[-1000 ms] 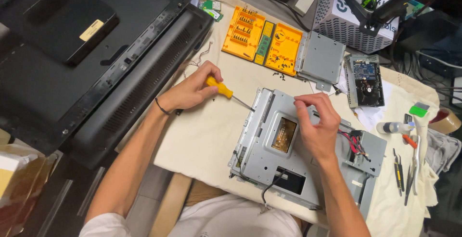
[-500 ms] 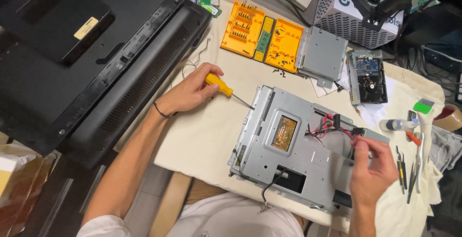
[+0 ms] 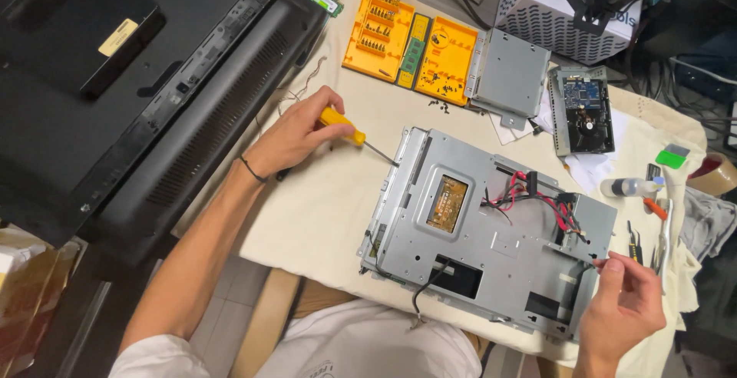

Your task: The person is securing or disassembling a screen assembly by using a screwdriver on the back panel.

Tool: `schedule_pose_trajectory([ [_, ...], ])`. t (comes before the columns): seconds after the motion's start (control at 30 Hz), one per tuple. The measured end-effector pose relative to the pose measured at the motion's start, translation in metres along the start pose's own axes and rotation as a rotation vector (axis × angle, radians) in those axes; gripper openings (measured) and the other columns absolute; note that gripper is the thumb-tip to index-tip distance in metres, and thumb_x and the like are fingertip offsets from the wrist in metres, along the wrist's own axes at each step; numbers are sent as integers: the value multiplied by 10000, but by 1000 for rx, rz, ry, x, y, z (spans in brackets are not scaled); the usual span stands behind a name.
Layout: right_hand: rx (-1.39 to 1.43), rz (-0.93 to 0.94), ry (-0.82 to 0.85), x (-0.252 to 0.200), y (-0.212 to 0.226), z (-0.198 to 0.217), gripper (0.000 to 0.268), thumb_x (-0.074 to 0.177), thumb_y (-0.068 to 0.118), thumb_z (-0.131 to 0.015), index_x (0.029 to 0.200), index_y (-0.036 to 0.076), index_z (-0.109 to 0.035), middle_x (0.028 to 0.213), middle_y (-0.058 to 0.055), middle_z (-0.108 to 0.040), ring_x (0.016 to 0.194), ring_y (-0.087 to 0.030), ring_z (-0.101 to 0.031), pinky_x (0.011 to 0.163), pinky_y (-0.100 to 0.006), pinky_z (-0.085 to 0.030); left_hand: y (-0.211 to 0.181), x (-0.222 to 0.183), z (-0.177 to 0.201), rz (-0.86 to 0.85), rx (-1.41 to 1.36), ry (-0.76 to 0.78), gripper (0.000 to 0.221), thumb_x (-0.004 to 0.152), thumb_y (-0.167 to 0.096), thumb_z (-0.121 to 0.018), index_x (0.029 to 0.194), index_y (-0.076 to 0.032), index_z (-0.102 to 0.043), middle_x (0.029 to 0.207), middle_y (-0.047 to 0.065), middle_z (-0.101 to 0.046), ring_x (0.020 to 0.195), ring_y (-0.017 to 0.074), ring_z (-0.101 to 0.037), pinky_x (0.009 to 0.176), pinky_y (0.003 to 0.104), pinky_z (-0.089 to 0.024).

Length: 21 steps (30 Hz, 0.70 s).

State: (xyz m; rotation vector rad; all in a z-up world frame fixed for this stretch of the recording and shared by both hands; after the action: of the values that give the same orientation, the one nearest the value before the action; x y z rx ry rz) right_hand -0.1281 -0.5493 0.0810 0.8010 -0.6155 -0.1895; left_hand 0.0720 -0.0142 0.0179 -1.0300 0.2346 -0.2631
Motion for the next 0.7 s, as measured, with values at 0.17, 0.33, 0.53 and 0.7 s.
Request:
schedule_pose_trajectory([
  [0.17,-12,8,17,-1,0,-3,99,1336,-96,-637,1378,-153,-707,1249,-256,-683,1067,-324,-723,1057,-407,-595,-8,-13,-2,0,113,-14,389,1136,-479,-633,1076,-117,-504,965,76,-582,759,238,-508,741,389,-413],
  [0.33,-26,20,31,-1,6,-10,97,1325,-65,-655,1347,-131,-722,1208,-220,-683,1060,-304,-734,1035,-379,-556,-15,-18,-8,-140,62,-11,316,1183,-322,-517,1349,-83,-639,1269,105,-532,915,244,-623,913,413,-511],
  [0.53,-27,34,35,-4,7,-4,104,1315,-89,-638,1355,-153,-711,1235,-248,-685,1040,-331,-741,1052,-399,-584,-14,-12,-6,-85,102,-31,298,1153,-327,-582,1285,-94,-714,1124,56,-543,889,217,-611,858,393,-504],
  [0.7,-8,31,20,-6,0,-4,102,1329,-84,-638,1355,-159,-703,1231,-248,-688,1029,-329,-732,1032,-399,-584,-2,-15,-4,76,89,-90,400,1111,-460,-724,1081,-154,-468,710,15,-452,655,193,-354,647,367,-300],
])
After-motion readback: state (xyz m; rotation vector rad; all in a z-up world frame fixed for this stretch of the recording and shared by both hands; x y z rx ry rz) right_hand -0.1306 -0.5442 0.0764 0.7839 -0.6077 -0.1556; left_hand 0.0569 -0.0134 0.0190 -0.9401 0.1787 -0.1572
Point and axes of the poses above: each hand's wrist, its own x-axis towards the middle knuckle, its own z-axis out of the back of the hand, y = z × x, the point moved 8 cm from there along x, towards the middle knuckle
